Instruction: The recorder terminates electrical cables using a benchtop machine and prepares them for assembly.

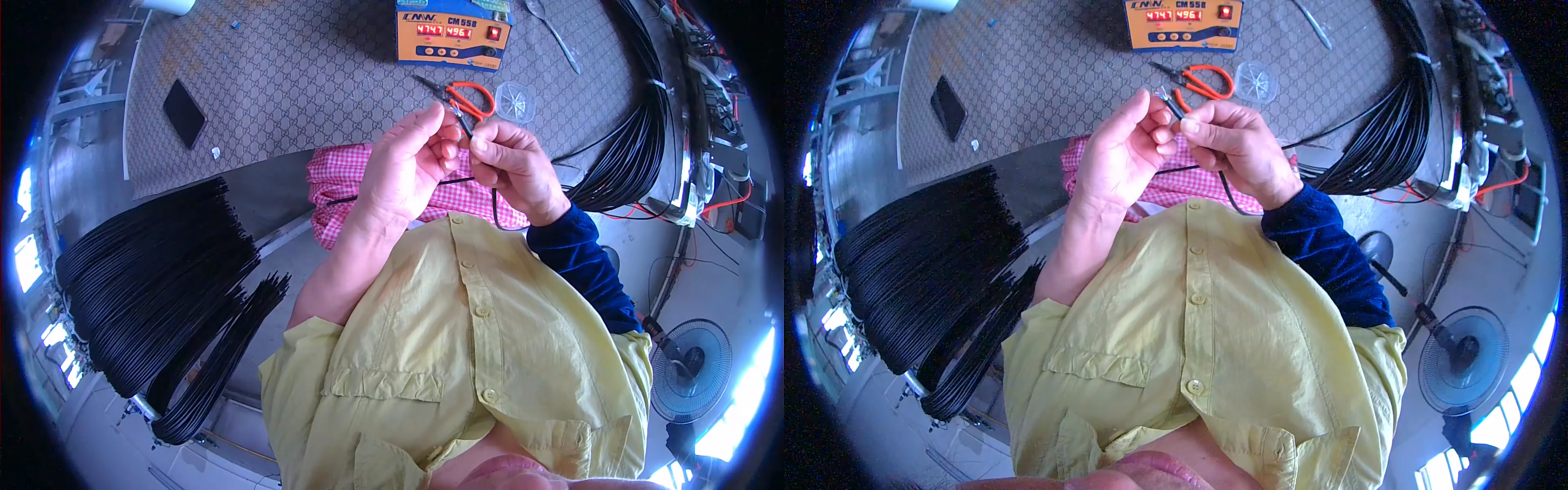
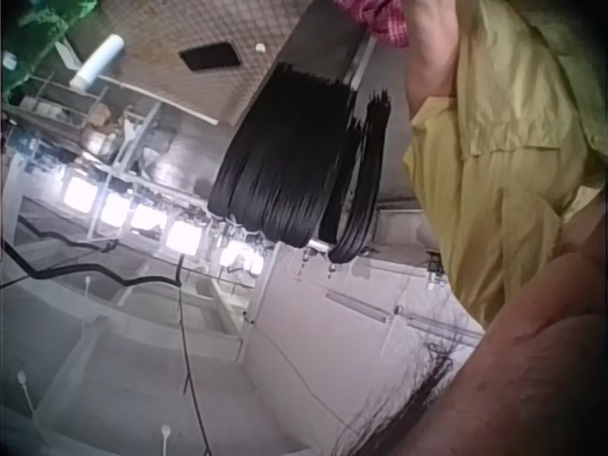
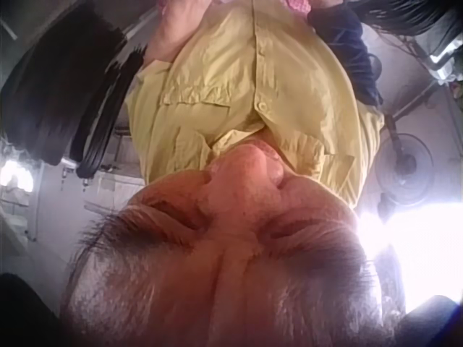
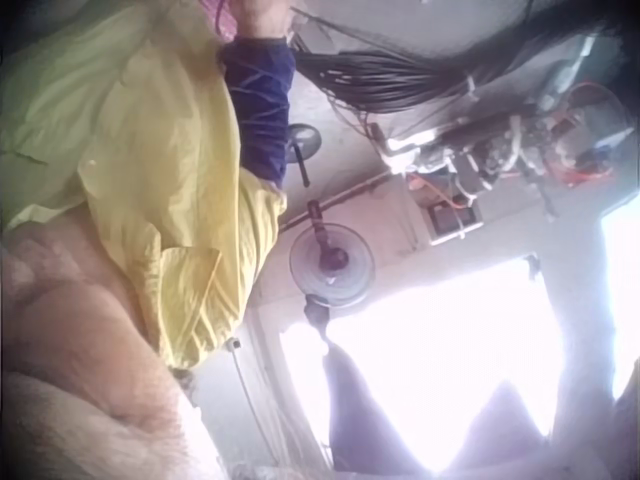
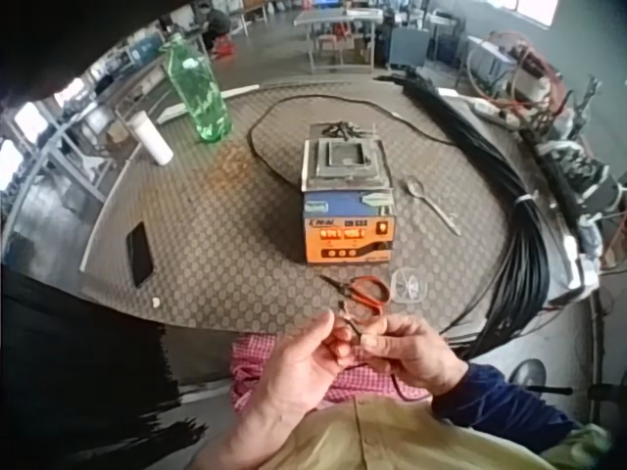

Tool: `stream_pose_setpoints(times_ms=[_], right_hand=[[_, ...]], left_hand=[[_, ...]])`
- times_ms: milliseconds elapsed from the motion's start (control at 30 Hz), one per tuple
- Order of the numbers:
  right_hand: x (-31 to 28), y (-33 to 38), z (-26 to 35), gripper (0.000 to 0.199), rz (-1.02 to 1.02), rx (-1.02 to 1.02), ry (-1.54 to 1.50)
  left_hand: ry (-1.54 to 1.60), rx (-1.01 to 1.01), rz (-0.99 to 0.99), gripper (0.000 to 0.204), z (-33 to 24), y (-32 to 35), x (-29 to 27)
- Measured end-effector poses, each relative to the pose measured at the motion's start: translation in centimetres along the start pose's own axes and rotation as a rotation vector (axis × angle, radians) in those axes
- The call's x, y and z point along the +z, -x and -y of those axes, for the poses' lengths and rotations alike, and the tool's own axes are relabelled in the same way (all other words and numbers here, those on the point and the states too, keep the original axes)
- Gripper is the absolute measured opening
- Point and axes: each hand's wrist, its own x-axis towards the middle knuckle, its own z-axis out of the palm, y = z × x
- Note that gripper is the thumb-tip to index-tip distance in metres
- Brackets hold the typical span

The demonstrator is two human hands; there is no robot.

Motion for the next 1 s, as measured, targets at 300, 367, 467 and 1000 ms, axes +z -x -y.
stream_pose_setpoints(times_ms=[300, 367, 467, 1000], right_hand=[[0.5, 0.3, 0.1, 0.008, -0.040, -0.052, 0.015], [0.4, 0.3, 0.2, 0.007, -0.057, -0.089, 0.075], [-0.1, 0.4, 0.5, 0.005, -0.109, -0.177, 0.266], [-1.4, 1.5, 3.3, 0.010, -0.154, -0.625, 1.136]], left_hand=[[0.063, 0.006, 0.033, 0.019, 0.6, -0.1, -0.1], [0.045, 0.007, 0.043, 0.018, 0.6, -0.2, -0.2], [0.048, 0.000, -0.012, 0.019, 0.7, -0.2, 0.0], [-0.004, -0.025, 0.004, 0.023, 1.3, -1.0, -0.6]])
